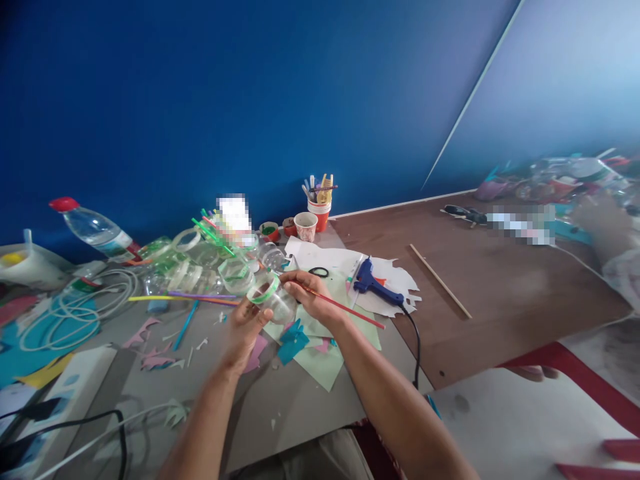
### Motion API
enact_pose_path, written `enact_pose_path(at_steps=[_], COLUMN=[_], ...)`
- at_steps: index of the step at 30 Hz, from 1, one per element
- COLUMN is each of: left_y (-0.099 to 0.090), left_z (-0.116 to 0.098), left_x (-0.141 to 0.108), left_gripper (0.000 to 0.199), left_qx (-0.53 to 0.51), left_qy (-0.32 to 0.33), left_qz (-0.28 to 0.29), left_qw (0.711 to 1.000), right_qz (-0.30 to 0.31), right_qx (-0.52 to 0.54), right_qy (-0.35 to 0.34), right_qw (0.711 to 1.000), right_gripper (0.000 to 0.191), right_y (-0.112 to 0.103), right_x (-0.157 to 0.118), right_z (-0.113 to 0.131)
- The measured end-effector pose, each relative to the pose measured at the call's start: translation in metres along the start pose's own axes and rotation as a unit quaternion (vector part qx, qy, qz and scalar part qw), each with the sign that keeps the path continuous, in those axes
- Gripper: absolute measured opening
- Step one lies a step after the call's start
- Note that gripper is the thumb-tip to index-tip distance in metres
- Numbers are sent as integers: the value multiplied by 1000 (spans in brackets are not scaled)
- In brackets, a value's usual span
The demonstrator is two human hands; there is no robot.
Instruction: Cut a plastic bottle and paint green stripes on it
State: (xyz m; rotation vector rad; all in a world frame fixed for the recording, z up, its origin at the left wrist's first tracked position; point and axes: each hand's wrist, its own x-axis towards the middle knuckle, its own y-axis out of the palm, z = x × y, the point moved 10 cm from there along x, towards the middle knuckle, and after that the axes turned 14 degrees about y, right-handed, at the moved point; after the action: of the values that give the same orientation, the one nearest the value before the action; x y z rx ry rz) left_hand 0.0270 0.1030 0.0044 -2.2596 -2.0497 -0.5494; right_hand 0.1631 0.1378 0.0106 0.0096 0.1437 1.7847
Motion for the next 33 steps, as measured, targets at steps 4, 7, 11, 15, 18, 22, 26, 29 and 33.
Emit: enact_pose_path(at_steps=[4, 7, 11, 15, 18, 22, 26, 29, 33], left_y=[3, 2, -15, -27, -33, -37, -44, -47, -47], left_z=[-2, -2, 0, -2, -5, -7, -6, -5, -8], left_x=[-1, 0, 3, 4, 3, 2, 2, 0, 0], left_gripper=[53, 51, 51, 44, 41, 42, 44, 41, 39], left_qx=[-5, -47, -70, -43, -4, 40, 81, 104, 105], left_qy=[5, 5, 15, 28, 18, 1, 5, -4, -3], left_qz=[10, -11, -98, -137, -159, -171, -184, -194, -200], left_qw=[1000, 999, 993, 989, 987, 984, 980, 975, 974], right_qz=[9, -20, -78, -89, -72, 11, 59, 62, 61], right_qx=[-11, 8, 81, 121, 122, 81, -15, -57, -75], right_qy=[-5, -22, -60, -67, -38, -27, -41, -59, -54], right_qw=[1000, 1000, 992, 986, 989, 996, 997, 995, 994], right_gripper=[35, 36, 31, 30, 31, 33, 35, 31, 27], right_y=[2, -6, -25, -30, -24, -2, 17, 22, 23], right_x=[-1, -2, -5, -8, -10, -14, -20, -23, -23], right_z=[1, 8, 19, 23, 20, 23, 29, 32, 29])
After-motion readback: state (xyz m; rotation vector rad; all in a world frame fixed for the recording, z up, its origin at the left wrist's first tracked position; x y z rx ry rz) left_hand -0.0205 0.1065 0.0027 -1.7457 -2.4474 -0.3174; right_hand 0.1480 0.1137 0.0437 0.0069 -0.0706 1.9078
